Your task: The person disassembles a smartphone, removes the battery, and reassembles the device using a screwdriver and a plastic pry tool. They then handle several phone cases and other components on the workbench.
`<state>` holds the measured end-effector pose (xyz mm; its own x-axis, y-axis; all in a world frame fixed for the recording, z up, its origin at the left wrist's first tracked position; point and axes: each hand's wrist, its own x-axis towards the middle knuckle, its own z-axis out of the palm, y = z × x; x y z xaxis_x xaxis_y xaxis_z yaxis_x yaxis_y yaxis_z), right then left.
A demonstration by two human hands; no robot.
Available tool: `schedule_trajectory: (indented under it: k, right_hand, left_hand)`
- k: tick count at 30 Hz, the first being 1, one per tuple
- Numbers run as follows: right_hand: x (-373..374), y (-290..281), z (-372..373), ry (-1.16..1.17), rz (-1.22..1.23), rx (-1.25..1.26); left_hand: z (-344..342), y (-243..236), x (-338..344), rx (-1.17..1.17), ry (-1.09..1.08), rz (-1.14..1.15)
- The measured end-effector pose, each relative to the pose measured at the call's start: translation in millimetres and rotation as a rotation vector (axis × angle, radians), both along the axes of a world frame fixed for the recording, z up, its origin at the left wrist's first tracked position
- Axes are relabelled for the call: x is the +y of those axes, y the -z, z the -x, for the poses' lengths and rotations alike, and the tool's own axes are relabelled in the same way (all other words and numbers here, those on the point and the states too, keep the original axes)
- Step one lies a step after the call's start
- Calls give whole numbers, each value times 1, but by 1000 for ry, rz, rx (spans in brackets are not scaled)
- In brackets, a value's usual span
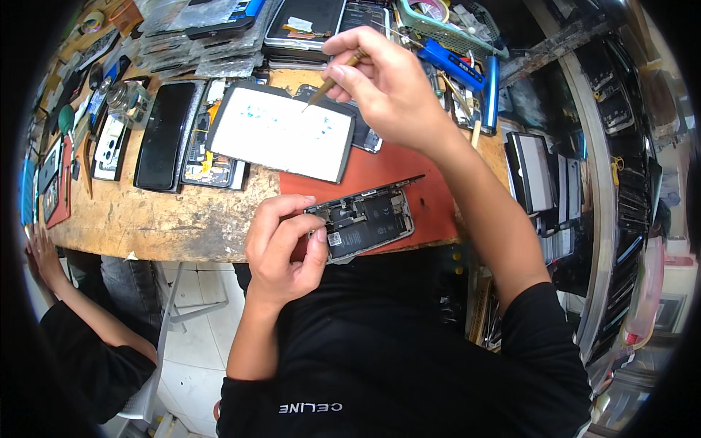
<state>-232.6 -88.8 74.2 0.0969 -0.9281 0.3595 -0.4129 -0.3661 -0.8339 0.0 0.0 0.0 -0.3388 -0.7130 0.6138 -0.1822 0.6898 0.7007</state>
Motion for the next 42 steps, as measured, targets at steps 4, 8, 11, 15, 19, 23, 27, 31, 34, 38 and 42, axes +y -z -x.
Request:
schedule_trajectory:
  k: [4, 8, 11, 15, 19, 23, 27, 31, 34, 38, 42]
  right_hand:
    - [-31, 19, -10, -51, -37, -74]
    - [-41, 27, -11, -54, -74, -52]
    - [-41, 26, -13, -64, -65, -42]
    - [-19, 7, -10, -101, 22, -35]
    - [38, -27, -1, -148, 2, -88]
    - [89, -43, -3, -126, -41, -38]
    - [102, -32, -2, -98, -122, -58]
    - [106, -21, -5, -89, -148, -55]
    - [108, -19, -7, -95, -139, -23]
    - [109, -20, -9, -91, -66, 22]
    - [109, -20, -10, -90, 101, 91]
  left_hand:
    - [0, 0, -2, 9, -40, 68]
    - [2, 1, -2, 12, -46, 47]
    - [2, 1, -4, 22, -41, 56]
    - [2, -2, -5, 26, -34, 52]
    - [2, -4, -7, 17, -34, 31]
    - [3, -4, -8, 6, -47, 12]
    - [5, -5, -5, -3, -83, -12]
    - [5, -5, -4, 8, -77, -64]
    - [2, -4, -4, -27, -62, -35]
    - [2, -3, -5, -31, -68, 4]
    - [3, -3, -6, -28, -66, 31]
